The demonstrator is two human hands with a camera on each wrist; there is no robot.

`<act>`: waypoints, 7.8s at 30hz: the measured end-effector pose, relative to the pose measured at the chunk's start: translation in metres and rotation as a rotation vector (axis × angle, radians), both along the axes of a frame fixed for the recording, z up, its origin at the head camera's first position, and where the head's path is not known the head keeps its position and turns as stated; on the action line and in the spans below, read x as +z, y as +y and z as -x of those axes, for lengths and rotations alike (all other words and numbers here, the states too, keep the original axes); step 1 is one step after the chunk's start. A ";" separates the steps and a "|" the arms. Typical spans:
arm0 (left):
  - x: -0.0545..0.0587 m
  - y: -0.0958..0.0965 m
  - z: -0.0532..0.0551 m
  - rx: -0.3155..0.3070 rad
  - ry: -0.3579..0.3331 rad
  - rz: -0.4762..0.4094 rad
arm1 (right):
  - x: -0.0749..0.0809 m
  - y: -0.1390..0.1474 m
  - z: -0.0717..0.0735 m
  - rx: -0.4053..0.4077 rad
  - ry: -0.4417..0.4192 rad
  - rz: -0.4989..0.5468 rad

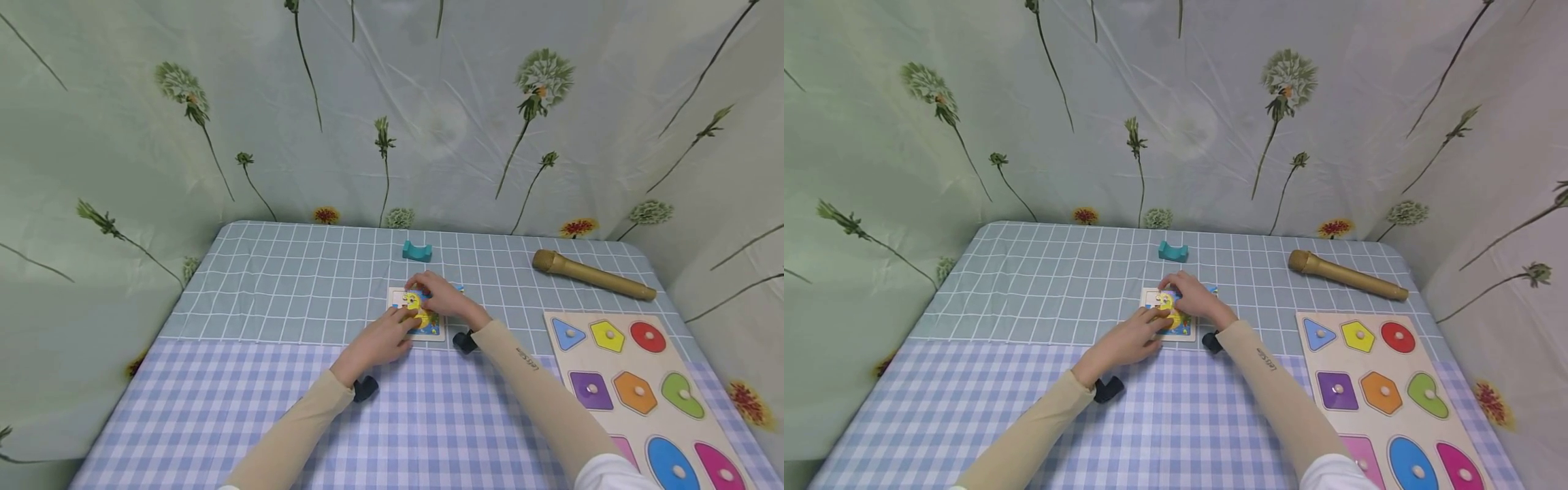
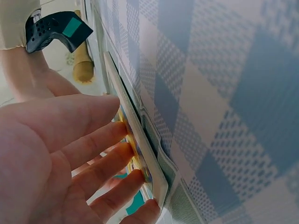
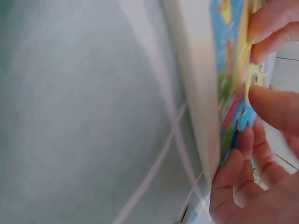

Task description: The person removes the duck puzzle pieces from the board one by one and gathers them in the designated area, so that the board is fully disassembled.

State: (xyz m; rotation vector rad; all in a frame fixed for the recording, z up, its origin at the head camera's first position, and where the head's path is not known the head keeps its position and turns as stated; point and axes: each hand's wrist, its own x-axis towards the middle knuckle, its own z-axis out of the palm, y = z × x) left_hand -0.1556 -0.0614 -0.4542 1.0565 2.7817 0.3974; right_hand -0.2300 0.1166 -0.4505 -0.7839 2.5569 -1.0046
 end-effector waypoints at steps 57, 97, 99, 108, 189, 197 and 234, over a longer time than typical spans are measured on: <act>-0.004 0.013 -0.005 0.055 0.039 0.093 | 0.002 0.075 0.004 -0.304 0.150 -0.112; 0.003 0.015 -0.004 0.066 0.008 0.107 | 0.003 0.018 0.001 -0.014 0.138 -0.027; 0.002 0.015 -0.004 0.066 0.007 0.104 | 0.004 0.020 0.001 -0.030 0.114 0.008; 0.001 0.015 -0.004 0.075 -0.018 0.091 | 0.018 0.055 0.004 -0.176 0.002 0.157; 0.004 0.000 0.002 -0.034 -0.083 -0.015 | -0.004 0.033 -0.028 -0.165 0.012 0.123; 0.003 -0.001 0.002 -0.015 -0.096 0.014 | 0.012 0.066 -0.027 -0.211 -0.014 0.133; -0.003 -0.019 -0.003 0.012 -0.060 -0.059 | 0.004 0.121 -0.034 -0.253 0.144 -0.199</act>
